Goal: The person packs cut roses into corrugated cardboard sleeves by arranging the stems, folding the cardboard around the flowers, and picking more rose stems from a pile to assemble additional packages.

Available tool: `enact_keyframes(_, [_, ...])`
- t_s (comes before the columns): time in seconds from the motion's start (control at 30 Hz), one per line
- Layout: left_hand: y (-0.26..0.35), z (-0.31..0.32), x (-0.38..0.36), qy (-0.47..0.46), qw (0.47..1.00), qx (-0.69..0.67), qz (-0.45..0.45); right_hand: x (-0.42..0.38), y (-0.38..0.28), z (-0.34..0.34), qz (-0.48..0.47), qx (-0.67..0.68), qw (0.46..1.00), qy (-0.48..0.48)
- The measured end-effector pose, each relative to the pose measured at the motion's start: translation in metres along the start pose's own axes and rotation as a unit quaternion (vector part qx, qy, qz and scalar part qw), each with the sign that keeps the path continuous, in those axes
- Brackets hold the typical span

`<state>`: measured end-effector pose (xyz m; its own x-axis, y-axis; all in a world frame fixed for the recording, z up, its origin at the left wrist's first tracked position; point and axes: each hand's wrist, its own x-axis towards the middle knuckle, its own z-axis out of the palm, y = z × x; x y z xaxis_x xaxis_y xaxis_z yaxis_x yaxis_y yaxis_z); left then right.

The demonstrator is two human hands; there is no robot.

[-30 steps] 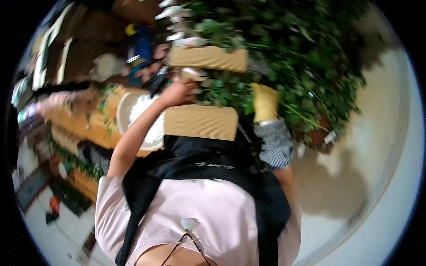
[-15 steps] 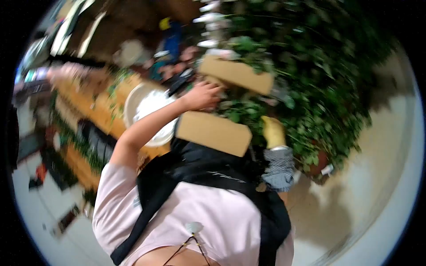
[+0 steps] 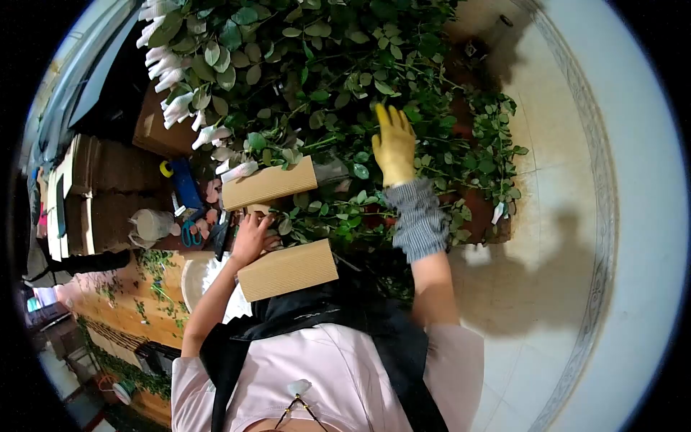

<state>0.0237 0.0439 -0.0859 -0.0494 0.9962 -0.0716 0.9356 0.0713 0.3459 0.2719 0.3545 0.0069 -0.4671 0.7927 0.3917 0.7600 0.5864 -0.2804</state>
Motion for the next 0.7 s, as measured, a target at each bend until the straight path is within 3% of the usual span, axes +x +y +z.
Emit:
enact_keyframes(0.03, [-0.004,0.006,0.0,0.004,1.0,0.02,-0.007,0.007,0.002,0.011,-0.03,-0.109,0.992,-0.049])
enact_keyframes(0.1, [-0.011,0.015,0.0,0.006,0.998,0.063,-0.026,0.015,0.016,0.04,-0.104,-0.056,0.985,-0.123])
enact_keyframes(0.17, [-0.01,0.015,0.0,-0.079,0.992,0.041,-0.085,0.022,0.02,0.046,-0.158,0.016,0.986,-0.05])
enact_keyframes(0.23, [-0.011,0.016,0.001,-0.084,0.992,0.035,-0.084,0.036,-0.022,-0.02,-0.159,-0.014,0.985,0.068])
enact_keyframes(0.3, [-0.011,0.016,-0.001,-0.023,0.999,-0.001,-0.045,0.036,-0.038,-0.076,-0.159,-0.066,0.974,0.149])
enact_keyframes(0.37, [-0.01,0.011,0.0,-0.02,0.999,-0.021,-0.03,0.028,-0.049,-0.127,-0.204,-0.001,0.972,0.12])
enact_keyframes(0.4, [-0.01,0.011,-0.002,-0.011,0.997,-0.077,-0.016,0.022,-0.032,-0.126,-0.22,0.048,0.974,0.006])
enact_keyframes(0.43, [-0.01,0.011,-0.004,-0.002,0.991,-0.134,-0.001,0.012,-0.042,-0.133,-0.241,0.098,0.965,-0.019])
enact_keyframes(0.5, [-0.009,0.014,-0.004,0.021,0.993,-0.098,0.064,-0.02,-0.025,-0.106,-0.252,0.084,0.948,-0.178])
enact_keyframes(0.57, [-0.012,0.021,-0.001,0.022,0.994,-0.107,0.023,-0.067,-0.016,-0.054,-0.088,0.098,0.936,-0.327])
enact_keyframes(0.63, [-0.018,0.027,-0.007,0.012,0.998,-0.063,0.008,-0.107,0.003,-0.007,-0.147,0.032,0.968,-0.203])
enact_keyframes(0.7, [-0.024,0.032,-0.008,0.012,0.994,-0.106,0.037,-0.145,0.025,0.041,-0.075,-0.08,0.965,-0.238])
